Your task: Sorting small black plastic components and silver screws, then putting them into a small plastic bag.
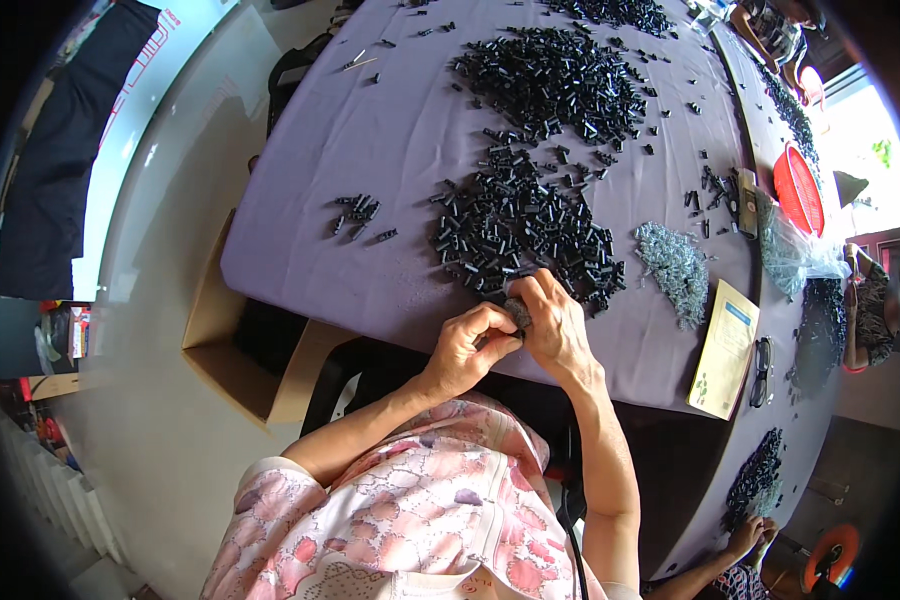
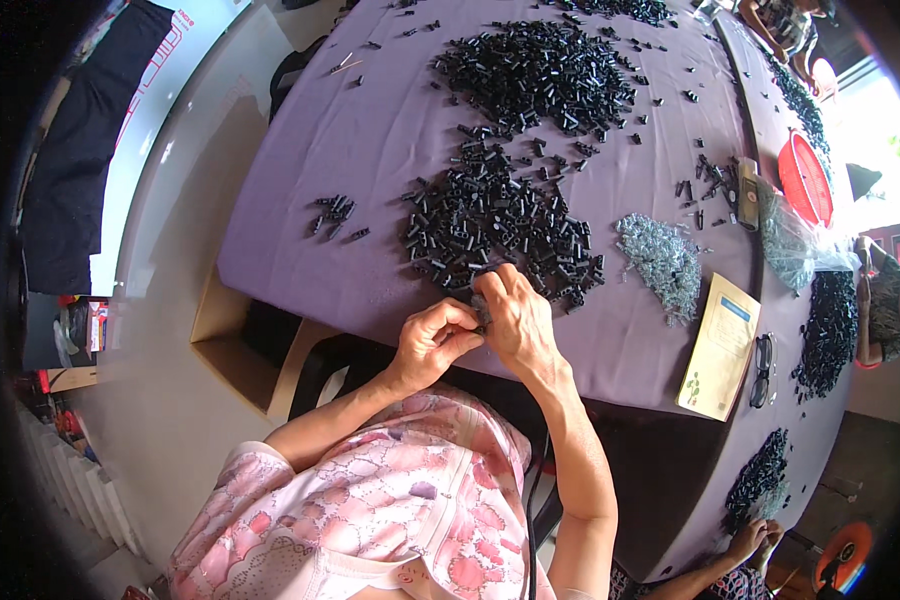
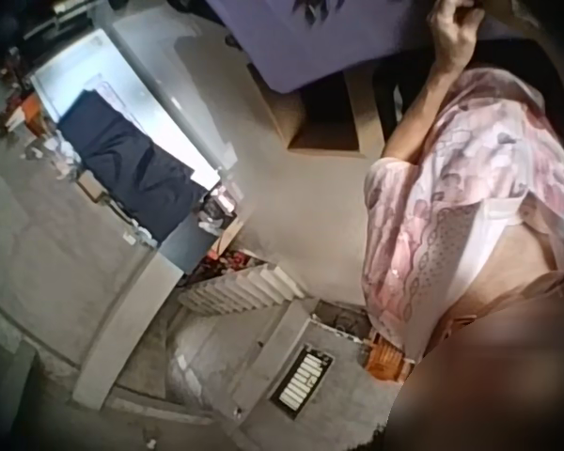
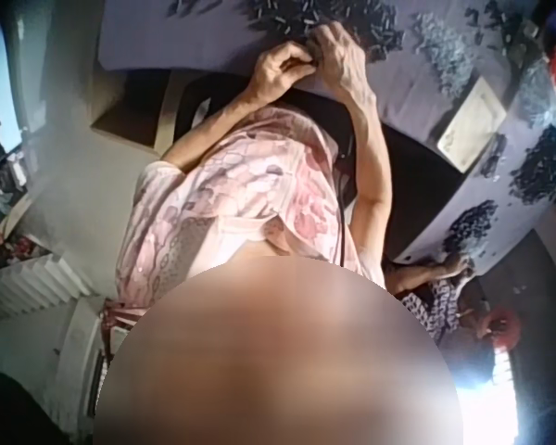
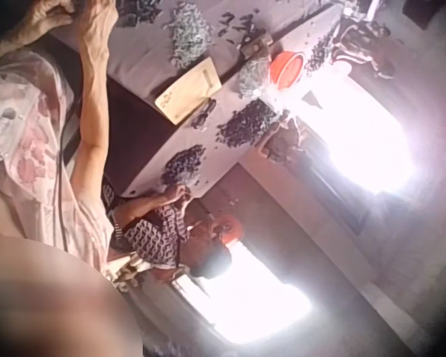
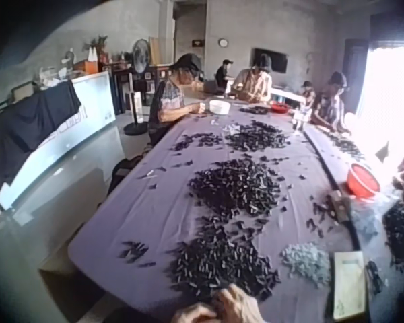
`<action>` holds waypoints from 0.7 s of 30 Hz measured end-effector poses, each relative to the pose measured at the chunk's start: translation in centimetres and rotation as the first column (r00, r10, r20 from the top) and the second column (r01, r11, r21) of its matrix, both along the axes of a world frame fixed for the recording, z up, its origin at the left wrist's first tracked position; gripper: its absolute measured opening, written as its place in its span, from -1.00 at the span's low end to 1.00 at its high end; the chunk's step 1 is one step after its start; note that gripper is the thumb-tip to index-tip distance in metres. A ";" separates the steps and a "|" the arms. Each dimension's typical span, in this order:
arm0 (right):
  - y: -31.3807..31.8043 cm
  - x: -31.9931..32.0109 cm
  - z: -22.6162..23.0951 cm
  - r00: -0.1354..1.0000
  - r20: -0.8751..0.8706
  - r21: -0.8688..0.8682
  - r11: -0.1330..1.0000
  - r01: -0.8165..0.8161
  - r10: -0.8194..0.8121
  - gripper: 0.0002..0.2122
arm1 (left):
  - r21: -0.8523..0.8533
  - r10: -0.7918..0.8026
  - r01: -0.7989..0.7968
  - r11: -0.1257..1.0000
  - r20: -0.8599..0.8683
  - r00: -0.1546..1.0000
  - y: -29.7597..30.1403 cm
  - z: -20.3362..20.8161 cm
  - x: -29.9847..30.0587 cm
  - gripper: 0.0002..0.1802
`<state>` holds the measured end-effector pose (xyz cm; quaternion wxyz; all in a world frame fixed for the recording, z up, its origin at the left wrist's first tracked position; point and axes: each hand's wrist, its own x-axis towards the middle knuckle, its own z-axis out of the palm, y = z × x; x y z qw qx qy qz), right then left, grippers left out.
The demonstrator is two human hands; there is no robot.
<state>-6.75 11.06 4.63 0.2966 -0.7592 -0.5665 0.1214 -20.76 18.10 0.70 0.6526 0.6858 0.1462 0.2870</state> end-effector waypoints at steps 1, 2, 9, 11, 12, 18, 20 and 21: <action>-0.1 0.0 -0.1 1.000 -0.012 0.045 0.999 -0.006 0.007 -0.71 | -0.046 -0.002 0.002 0.999 -0.001 1.000 0.0 -0.3 0.0 -0.82; -0.3 0.2 -0.2 0.999 -0.053 0.096 0.995 0.004 0.001 -0.72 | -0.092 -0.001 0.000 0.996 -0.003 1.000 -0.1 -0.4 0.0 -0.82; -3.7 -0.1 -0.9 0.805 -0.578 0.120 0.963 0.242 -0.131 -0.66 | -0.083 0.027 -0.035 0.996 -0.095 0.995 -0.3 0.6 0.2 -0.80; -4.1 -0.6 -0.8 0.717 -0.691 0.176 0.941 0.289 -0.091 -0.68 | -0.100 0.052 -0.062 0.993 -0.099 0.994 -0.4 0.6 0.4 -0.82; -4.3 -0.8 -0.9 0.715 -0.693 0.177 0.939 0.294 -0.093 -0.68 | -0.099 0.048 -0.058 0.993 -0.100 0.994 -0.4 0.6 0.4 -0.82; -4.7 -0.9 -1.1 0.726 -0.687 0.208 0.951 0.231 -0.026 -0.68 | -0.107 0.028 -0.041 0.993 -0.125 0.992 -0.3 0.7 0.4 -0.81; -4.5 -0.7 -0.7 0.784 -0.620 0.210 0.957 0.202 -0.029 -0.68 | -0.145 0.003 -0.022 0.989 -0.129 0.992 -0.3 0.6 0.4 -0.82; -4.5 -0.7 -0.4 0.784 -0.620 0.211 0.956 0.202 -0.029 -0.68 | -0.144 0.003 -0.021 0.989 -0.129 0.992 -0.3 0.8 0.4 -0.82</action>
